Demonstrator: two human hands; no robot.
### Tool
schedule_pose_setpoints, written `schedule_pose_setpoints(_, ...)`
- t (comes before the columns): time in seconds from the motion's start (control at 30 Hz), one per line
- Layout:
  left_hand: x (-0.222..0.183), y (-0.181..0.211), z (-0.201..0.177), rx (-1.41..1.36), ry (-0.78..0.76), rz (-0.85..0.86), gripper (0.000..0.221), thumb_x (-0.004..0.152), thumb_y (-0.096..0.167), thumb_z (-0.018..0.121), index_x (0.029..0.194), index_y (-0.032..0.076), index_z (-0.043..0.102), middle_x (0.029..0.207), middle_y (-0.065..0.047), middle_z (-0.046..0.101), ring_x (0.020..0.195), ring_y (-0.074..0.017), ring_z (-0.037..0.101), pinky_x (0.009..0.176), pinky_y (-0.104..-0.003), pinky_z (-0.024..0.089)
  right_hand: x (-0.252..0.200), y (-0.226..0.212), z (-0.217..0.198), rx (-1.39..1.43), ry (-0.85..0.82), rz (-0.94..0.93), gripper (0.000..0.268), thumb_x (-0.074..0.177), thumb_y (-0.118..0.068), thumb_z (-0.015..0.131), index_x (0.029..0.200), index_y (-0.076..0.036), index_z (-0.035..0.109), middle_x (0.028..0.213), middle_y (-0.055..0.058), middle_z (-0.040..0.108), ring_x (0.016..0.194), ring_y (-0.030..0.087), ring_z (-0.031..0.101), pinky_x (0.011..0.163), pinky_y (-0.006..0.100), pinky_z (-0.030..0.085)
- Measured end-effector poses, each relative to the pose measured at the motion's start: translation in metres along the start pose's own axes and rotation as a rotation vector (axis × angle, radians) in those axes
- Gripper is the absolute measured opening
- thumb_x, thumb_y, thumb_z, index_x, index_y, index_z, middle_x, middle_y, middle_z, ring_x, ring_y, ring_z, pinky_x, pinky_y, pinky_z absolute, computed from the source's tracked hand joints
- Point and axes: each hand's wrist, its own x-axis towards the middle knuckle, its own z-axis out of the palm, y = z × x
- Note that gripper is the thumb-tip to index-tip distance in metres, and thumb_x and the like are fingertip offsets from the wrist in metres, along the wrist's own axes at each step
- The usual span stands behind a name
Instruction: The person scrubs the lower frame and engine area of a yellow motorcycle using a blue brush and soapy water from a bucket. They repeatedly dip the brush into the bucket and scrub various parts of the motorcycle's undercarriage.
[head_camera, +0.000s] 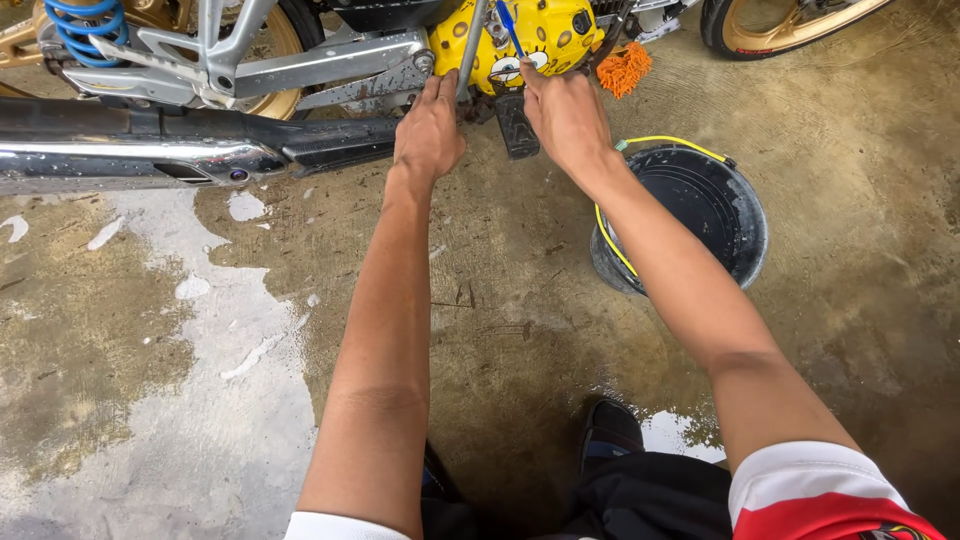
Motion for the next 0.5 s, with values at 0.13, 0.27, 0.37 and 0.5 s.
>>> schedule_pose_setpoints(0.13, 0.0, 0.001, 0.002, 0.007, -0.03, -0.026, 0.08, 0.066, -0.016, 0.046, 0.143, 0.001, 0.031, 0.129, -0.018, 0.047, 0.104, -0.0342, 0.06, 0.092, -0.041, 0.053, -0.009, -0.031, -0.027, -0.04, -0.082, -0.024, 0.025, 0.099, 0.002, 0.048, 0.111, 0.021, 0.059, 0.049, 0.014, 0.058, 0.027, 0.016, 0.05, 0.02, 0.021, 0.042)
schedule_pose_setpoints(0.27, -0.003, 0.005, -0.004, -0.024, -0.025, -0.043, 0.08, 0.065, -0.016, 0.046, 0.142, 0.003, 0.033, 0.133, -0.016, 0.047, 0.111, -0.0338, 0.057, 0.099, -0.042, 0.048, -0.001, -0.023, -0.016, -0.045, -0.102, 0.004, 0.028, 0.096, 0.005, 0.049, 0.119, 0.02, 0.055, 0.046, 0.014, 0.054, 0.027, 0.016, 0.049, 0.019, 0.021, 0.039)
schedule_pose_setpoints(0.37, 0.0, 0.001, 0.008, 0.008, -0.015, -0.031, 0.081, 0.064, -0.016, 0.046, 0.142, 0.002, 0.031, 0.135, -0.018, 0.046, 0.112, -0.0341, 0.058, 0.102, -0.041, 0.045, 0.0, -0.018, -0.013, 0.003, -0.055, 0.012, 0.026, 0.097, 0.003, 0.051, 0.117, 0.019, 0.057, 0.047, 0.016, 0.056, 0.027, 0.014, 0.049, 0.019, 0.019, 0.038)
schedule_pose_setpoints(0.5, -0.001, 0.005, 0.006, 0.004, 0.016, -0.043, 0.072, 0.07, -0.012, 0.044, 0.141, 0.0, 0.033, 0.126, -0.019, 0.051, 0.115, -0.0367, 0.056, 0.103, -0.046, 0.044, -0.01, -0.034, -0.026, -0.112, -0.139, 0.024, 0.025, 0.095, 0.006, 0.05, 0.113, 0.023, 0.055, 0.055, 0.017, 0.058, 0.032, 0.02, 0.056, 0.023, 0.023, 0.046)
